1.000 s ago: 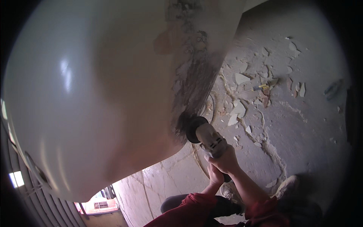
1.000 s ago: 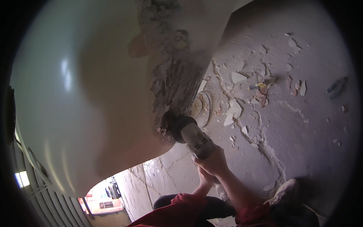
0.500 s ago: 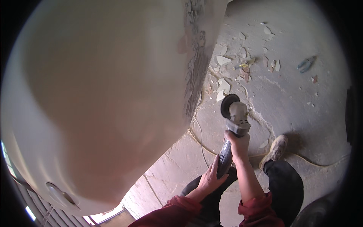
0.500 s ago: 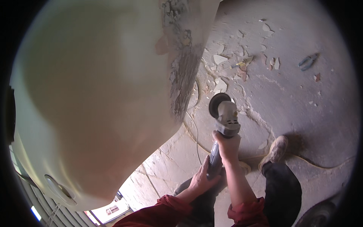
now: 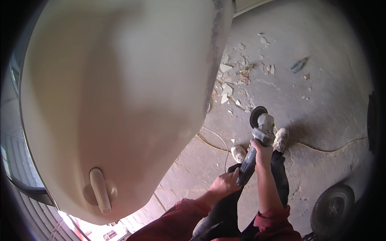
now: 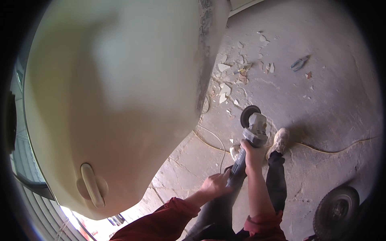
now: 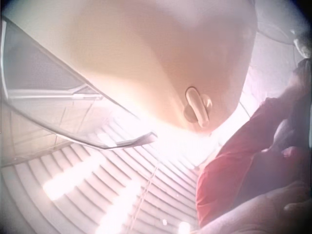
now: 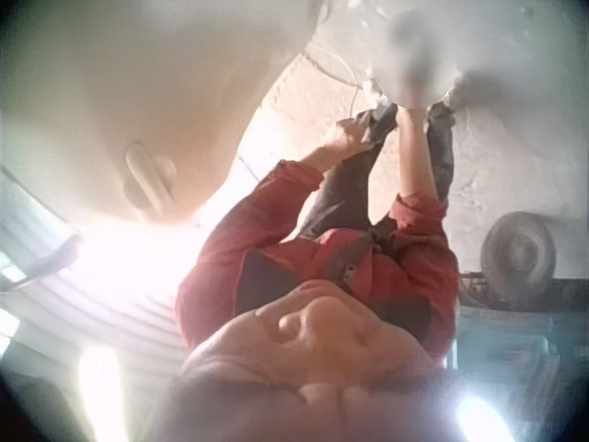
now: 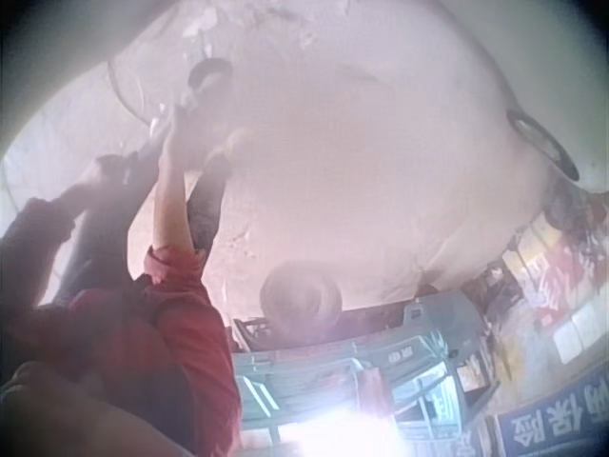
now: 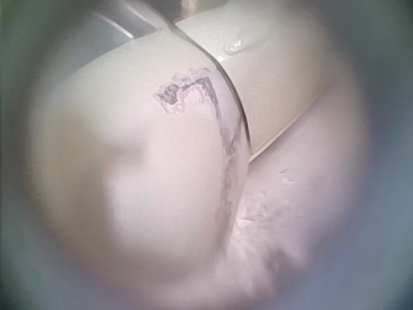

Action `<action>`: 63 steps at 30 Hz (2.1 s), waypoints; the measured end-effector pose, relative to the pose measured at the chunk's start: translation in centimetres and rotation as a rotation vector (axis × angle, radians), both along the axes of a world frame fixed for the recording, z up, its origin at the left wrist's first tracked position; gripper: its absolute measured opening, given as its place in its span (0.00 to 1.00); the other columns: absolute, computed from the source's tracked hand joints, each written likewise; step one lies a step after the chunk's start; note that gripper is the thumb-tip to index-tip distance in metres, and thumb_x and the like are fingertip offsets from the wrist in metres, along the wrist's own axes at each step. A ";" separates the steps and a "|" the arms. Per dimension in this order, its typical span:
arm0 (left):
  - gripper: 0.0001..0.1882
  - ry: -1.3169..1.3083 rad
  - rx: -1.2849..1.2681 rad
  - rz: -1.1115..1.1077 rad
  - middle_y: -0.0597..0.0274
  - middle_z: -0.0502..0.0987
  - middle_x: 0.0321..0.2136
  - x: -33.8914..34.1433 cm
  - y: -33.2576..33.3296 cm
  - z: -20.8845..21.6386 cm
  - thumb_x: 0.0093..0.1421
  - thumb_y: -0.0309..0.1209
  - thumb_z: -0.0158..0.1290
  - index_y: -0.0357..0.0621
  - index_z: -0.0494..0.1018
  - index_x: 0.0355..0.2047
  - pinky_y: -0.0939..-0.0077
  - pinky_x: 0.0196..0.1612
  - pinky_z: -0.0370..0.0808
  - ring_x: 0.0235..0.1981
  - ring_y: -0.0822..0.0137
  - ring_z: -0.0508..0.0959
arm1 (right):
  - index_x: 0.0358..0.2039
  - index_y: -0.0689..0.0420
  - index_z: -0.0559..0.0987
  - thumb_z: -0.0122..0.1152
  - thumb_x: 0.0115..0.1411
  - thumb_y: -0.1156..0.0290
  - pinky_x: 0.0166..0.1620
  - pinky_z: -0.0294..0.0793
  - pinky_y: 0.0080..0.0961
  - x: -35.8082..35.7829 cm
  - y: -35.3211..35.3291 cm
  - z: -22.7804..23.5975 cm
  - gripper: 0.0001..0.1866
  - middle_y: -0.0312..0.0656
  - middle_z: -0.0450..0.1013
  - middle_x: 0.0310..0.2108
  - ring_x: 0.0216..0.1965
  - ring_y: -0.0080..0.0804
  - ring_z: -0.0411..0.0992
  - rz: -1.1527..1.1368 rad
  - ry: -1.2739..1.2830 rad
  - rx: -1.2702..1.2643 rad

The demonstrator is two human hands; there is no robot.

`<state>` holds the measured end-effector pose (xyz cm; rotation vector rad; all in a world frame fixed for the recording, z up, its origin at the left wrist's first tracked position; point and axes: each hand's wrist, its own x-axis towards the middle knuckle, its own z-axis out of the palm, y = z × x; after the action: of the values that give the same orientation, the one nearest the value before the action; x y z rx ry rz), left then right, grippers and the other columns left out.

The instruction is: The person uses an angle grinder to remove paint and rust from the side panel and wheel arch of a white car. They move along the vehicle, grinding different sections and generating sparks, then walk through the garage and place the tool on a workbench.

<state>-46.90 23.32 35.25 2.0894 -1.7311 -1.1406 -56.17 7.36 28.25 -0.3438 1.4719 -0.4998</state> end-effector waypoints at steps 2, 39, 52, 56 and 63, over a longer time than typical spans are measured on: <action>0.39 0.026 0.005 -0.001 0.53 0.78 0.30 0.2 0.5 1.0 0.50 0.42 0.65 0.32 0.67 0.58 0.62 0.37 0.79 0.31 0.53 0.81 | 0.37 0.61 0.77 0.70 0.53 0.70 0.29 0.75 0.27 -0.7 0.6 1.0 0.14 0.39 0.74 0.25 0.23 0.30 0.74 -0.045 0.004 0.036; 0.39 0.042 -0.929 1.139 0.53 0.73 0.57 29.4 27.9 42.2 0.68 0.62 0.35 0.45 0.63 0.65 0.59 0.63 0.63 0.57 0.59 0.73 | 0.39 0.50 0.74 0.65 0.54 0.55 0.36 0.75 0.33 -28.8 25.5 19.3 0.18 0.34 0.71 0.30 0.30 0.33 0.72 -0.874 -0.048 -0.088; 0.37 0.931 -0.953 0.560 0.56 0.69 0.59 35.1 18.8 37.4 0.70 0.56 0.36 0.36 0.61 0.65 0.67 0.61 0.64 0.58 0.62 0.69 | 0.35 0.49 0.73 0.66 0.50 0.51 0.32 0.77 0.31 -15.7 46.3 23.6 0.20 0.35 0.71 0.25 0.26 0.33 0.72 -1.041 -0.032 -0.093; 0.37 0.962 -0.931 0.639 0.58 0.72 0.56 32.4 18.4 38.8 0.68 0.59 0.39 0.41 0.61 0.65 0.64 0.59 0.69 0.56 0.60 0.73 | 0.34 0.49 0.73 0.65 0.50 0.49 0.31 0.76 0.31 -13.4 50.8 23.6 0.20 0.35 0.72 0.25 0.25 0.32 0.73 -1.056 -0.031 -0.054; 0.41 0.837 -0.970 0.452 0.48 0.55 0.64 21.0 18.3 40.0 0.63 0.35 0.48 0.30 0.42 0.69 0.65 0.68 0.51 0.66 0.59 0.57 | 0.33 0.46 0.71 0.62 0.54 0.47 0.29 0.75 0.29 -13.5 59.2 20.4 0.18 0.32 0.68 0.22 0.23 0.29 0.70 -1.157 0.036 -0.119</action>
<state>-25.91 41.60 75.21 1.0651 -0.9854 -0.6462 -69.65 66.54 48.66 0.4689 1.5772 -1.4994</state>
